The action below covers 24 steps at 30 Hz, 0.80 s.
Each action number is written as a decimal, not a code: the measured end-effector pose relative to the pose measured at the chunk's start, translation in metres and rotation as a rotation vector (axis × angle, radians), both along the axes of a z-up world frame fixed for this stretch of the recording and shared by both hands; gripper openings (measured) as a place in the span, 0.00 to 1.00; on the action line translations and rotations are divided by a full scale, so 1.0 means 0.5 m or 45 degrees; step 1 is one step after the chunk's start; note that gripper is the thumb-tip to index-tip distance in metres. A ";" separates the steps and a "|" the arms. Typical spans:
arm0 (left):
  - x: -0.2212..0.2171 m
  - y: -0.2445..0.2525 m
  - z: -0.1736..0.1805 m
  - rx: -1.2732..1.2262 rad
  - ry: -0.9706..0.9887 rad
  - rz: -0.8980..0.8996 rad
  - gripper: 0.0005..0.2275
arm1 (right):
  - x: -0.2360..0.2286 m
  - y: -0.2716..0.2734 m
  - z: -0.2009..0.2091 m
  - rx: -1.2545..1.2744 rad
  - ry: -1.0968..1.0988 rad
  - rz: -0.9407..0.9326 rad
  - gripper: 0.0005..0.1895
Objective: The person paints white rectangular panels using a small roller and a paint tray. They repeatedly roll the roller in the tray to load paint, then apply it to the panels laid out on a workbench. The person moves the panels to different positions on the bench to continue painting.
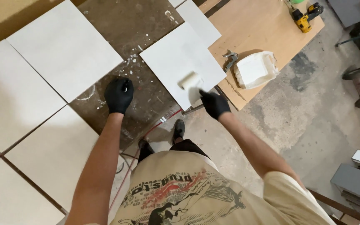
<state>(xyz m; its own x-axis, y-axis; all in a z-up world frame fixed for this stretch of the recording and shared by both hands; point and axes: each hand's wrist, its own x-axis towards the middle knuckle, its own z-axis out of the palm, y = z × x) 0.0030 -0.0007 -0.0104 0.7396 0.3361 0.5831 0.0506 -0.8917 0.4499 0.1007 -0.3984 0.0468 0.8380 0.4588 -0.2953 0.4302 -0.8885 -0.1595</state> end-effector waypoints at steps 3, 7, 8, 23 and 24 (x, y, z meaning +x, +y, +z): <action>0.000 -0.003 0.000 -0.010 0.038 0.015 0.08 | -0.113 -0.132 -0.020 0.028 -0.289 0.035 0.21; -0.002 -0.004 -0.008 0.011 0.028 0.018 0.09 | -0.124 -0.057 0.014 0.059 -0.203 0.004 0.19; -0.001 -0.003 -0.007 0.011 0.022 0.029 0.09 | -0.111 -0.016 0.019 0.038 -0.163 0.023 0.18; 0.001 0.020 -0.009 -0.052 0.076 -0.096 0.11 | -0.023 0.176 0.113 0.119 0.191 -0.152 0.22; 0.003 0.024 -0.015 -0.030 0.091 -0.094 0.10 | -0.070 0.123 0.120 0.148 0.232 -0.175 0.22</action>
